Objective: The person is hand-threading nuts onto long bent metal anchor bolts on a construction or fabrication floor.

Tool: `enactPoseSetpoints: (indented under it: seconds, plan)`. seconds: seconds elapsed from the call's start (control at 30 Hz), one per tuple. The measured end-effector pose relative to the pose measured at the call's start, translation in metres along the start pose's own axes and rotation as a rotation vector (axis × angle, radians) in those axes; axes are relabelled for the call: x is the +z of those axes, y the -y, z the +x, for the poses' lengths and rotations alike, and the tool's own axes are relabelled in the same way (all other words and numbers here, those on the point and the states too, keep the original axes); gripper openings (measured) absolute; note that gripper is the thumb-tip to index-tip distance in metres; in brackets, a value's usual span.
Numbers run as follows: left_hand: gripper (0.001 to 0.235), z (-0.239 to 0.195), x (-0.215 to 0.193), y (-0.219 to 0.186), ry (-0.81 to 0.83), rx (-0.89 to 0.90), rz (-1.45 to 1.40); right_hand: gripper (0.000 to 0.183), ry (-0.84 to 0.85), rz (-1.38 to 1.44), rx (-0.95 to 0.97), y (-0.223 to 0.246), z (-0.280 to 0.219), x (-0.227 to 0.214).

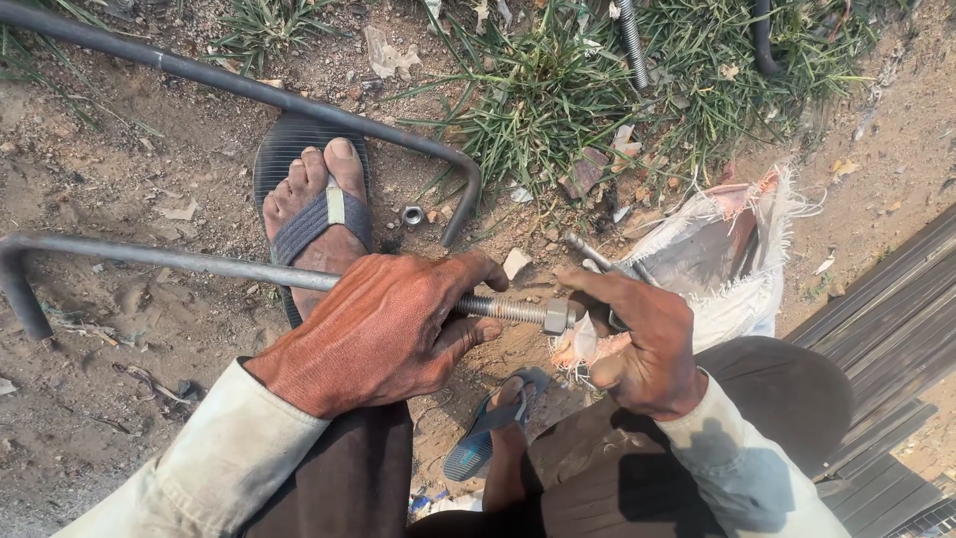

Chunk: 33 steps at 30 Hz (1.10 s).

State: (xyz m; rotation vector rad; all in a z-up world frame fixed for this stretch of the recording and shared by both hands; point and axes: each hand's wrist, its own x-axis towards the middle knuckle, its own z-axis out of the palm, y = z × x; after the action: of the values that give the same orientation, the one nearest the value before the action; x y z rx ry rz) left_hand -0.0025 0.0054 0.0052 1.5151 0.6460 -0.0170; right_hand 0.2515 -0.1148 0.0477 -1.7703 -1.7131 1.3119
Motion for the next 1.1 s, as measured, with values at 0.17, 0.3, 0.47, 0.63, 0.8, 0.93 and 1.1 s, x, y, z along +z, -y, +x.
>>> enactPoseSetpoints:
  seconds: [0.17,0.3,0.47,0.63,0.8,0.93,1.1]
  plan:
    - [0.056,-0.002,0.002,0.005,-0.055,0.074,-0.016,0.053,-0.032,-0.010,-0.023,-0.006,-0.007,0.009]
    - [0.064,-0.001,-0.001,0.003,0.010,-0.001,0.006,0.072,-0.040,0.063,0.016,0.001,-0.002,0.006]
    - [0.062,-0.002,0.002,0.005,-0.004,0.034,-0.019,0.068,-0.030,0.029,0.049,0.000,0.001,0.006]
    - [0.051,-0.004,0.004,0.008,0.028,0.013,0.014,0.062,-0.040,0.005,0.001,0.005,0.002,0.005]
    - [0.060,-0.003,-0.001,0.002,0.028,0.016,-0.083,0.035,0.140,-0.098,0.002,-0.015,-0.008,0.002]
    - [0.062,-0.006,-0.003,0.005,-0.038,0.059,-0.044,0.054,0.147,-0.093,-0.042,0.003,0.001,0.003]
    - [0.065,-0.008,-0.019,-0.001,0.006,0.075,-0.129,0.062,0.221,0.174,0.152,-0.018,-0.019,0.005]
